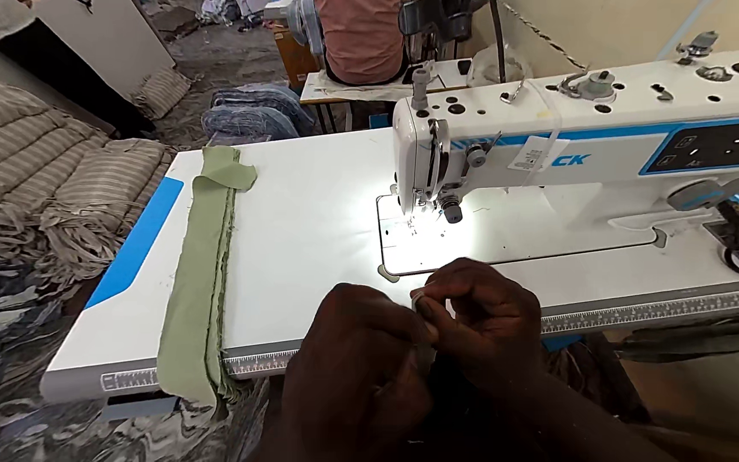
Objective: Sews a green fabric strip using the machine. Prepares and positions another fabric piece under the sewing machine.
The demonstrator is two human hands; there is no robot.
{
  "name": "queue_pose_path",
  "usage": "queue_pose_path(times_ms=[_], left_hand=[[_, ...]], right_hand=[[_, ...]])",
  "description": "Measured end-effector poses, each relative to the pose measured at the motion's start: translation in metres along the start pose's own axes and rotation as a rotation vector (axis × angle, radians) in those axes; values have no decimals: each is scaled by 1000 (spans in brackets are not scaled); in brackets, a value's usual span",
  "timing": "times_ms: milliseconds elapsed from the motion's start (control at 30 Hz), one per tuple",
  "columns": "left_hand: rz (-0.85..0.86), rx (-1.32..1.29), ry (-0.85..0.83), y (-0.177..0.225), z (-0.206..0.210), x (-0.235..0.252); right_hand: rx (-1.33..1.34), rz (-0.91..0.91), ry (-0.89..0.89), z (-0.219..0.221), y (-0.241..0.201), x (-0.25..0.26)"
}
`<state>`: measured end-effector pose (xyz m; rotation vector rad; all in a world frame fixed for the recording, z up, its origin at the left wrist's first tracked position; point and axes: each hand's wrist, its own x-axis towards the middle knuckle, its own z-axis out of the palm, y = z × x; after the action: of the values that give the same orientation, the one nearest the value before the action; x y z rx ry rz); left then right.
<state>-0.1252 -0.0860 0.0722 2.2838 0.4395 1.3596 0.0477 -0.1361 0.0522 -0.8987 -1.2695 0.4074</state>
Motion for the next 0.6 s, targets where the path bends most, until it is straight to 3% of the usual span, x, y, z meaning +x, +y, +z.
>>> queue_pose_path(times_ms=[67,133,300,467,600], left_hand=[[95,192,31,0,1,8],[9,228,30,-1,2,9],[-196,-17,45,-3,4,1],[-256,-140,83,-5,6,0],[-274,-125,125,-7,7,3]], right_hand=[[-97,-140,89,3,0,0],[-177,-212,123,5,0,-1],[-127,-128,84,5,-1,-9],[23,65,40,7,-4,-12],[34,50,26,10,1,-17]])
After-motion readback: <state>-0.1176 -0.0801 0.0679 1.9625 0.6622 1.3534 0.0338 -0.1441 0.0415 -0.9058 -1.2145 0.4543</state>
